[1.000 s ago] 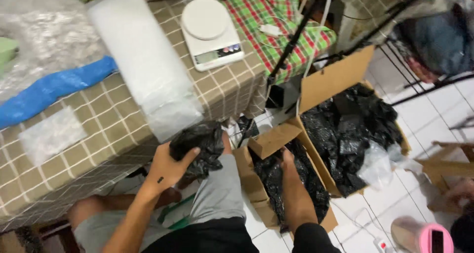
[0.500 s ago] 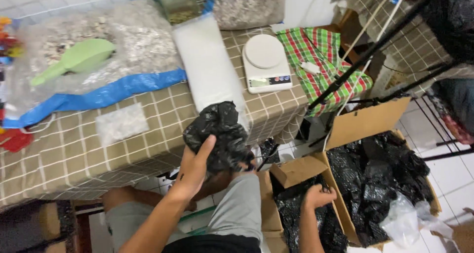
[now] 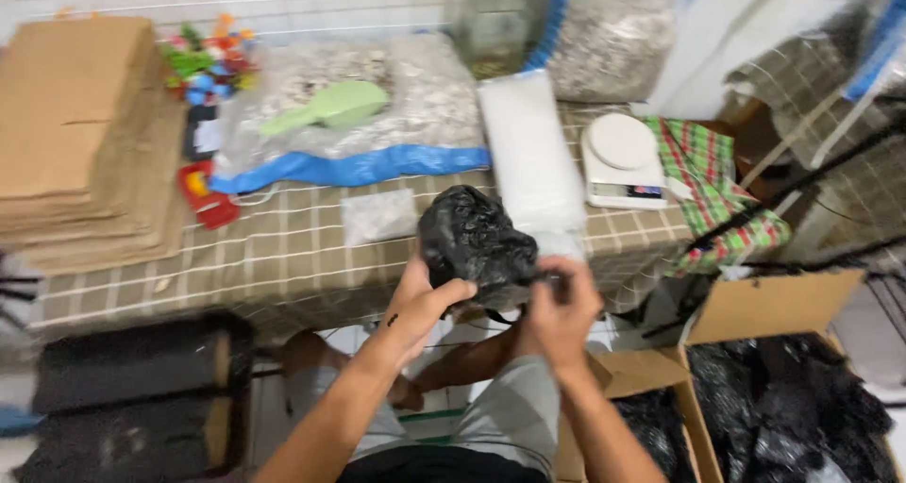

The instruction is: The person scoops small white stones from a large bag into a small plastic bag using a green scoop, weighs it on a digital scale, and then places the small bag into a larger black shipping bag which they seal.

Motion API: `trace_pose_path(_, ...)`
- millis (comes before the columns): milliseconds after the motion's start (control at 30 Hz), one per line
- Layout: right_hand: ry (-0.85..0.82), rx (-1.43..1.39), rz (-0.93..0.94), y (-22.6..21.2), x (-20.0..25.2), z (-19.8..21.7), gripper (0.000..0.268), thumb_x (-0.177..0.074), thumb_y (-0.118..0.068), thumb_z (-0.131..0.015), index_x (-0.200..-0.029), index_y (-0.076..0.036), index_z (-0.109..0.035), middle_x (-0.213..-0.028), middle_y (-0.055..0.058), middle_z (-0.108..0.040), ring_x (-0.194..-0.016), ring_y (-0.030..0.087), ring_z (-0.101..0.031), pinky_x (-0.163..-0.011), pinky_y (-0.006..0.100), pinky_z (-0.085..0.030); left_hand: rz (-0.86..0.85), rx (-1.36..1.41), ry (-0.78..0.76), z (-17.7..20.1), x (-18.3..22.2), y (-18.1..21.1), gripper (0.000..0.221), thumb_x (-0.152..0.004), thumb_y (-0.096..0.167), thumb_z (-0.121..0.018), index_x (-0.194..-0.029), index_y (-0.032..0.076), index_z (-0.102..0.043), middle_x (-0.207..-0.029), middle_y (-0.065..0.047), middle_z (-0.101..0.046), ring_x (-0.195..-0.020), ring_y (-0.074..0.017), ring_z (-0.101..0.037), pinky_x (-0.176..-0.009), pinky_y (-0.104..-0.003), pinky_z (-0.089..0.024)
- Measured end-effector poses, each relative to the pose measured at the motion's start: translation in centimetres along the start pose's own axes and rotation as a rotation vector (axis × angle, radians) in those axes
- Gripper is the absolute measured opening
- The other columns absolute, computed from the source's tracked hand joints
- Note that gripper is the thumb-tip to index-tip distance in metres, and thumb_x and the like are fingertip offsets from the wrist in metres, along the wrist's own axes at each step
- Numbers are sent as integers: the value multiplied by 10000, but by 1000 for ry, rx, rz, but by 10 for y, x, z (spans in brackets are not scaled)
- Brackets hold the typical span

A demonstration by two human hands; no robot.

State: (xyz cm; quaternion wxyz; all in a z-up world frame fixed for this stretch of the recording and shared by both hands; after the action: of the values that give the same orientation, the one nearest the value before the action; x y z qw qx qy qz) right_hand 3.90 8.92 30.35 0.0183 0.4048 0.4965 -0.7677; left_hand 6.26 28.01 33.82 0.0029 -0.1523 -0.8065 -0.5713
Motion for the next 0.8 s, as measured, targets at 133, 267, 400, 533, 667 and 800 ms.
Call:
trace_pose_path(133,77,-203,-211,10,-38,-10,249,-906,98,-545,-1049,-57,-676,-834,62,-620,-768,133,-571,-739,275,-507,-128,-175,129,70,9,0,867,-697,-157,-536,-1512,49,-325,-950,-16,-339,-807,-133,-407,-662,-186,-392)
trace_pose_path(267,10,-550,-382,-23,-60,-32,280,-873,80,-570,-1121,-47,-601,-700,61,-603,-616,110,-601,-655,204,-495,-202,-338,232,102,21,33,766,-745,-139,-548,-1471,57,-401,-890,-19,-371,-710,-99,-502,-584,-206,-477)
trace_pose_path(400,-238,-371,-212,-74,-74,-49,254,-917,133,-580,-1104,-22,-656,-835,124,-698,-743,143,-658,-710,288,-564,-331,-200,363,102,30,81,411,-868,-25,-611,-1270,45,-557,-769,-90,-502,-487,-165,-574,-370,-279,-508)
trace_pose_path(533,-540,-369,-204,-106,-95,-73,304,-870,138,-524,-1110,14,-665,-788,161,-717,-706,190,-651,-722,318,-564,-362,-302,289,111,16,108,498,-953,51,-531,-1425,34,-372,-778,-261,-689,-313,-196,-581,-300,-272,-469)
trace_pose_path(667,-550,-503,-163,-127,-106,-89,403,-808,181,-509,-1152,26,-649,-921,188,-739,-755,154,-665,-757,271,-569,-126,-888,383,84,50,160,837,-899,293,-662,-1571,179,-175,-1243,-215,-679,-1142,-440,-678,-945,-565,-540)
trace_pose_path(800,-500,-556,-10,-112,-110,-93,564,-706,239,-401,-1156,56,-688,-1004,227,-737,-518,143,-606,-562,260,-550,-345,-1074,559,69,67,171,832,-915,181,-708,-1580,37,-231,-1303,-327,-446,-1144,-598,-554,-901,-683,-502)
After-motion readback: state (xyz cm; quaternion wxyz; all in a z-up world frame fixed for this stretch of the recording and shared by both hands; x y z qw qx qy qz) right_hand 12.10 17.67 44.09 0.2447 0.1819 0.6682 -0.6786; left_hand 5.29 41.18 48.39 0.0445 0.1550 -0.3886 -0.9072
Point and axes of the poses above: each hand's wrist, its own x-axis away from the middle knuckle, its own z-axis out of the back of the hand, y = z × x, the point moved 1 cm from there along -x, towards the middle knuckle
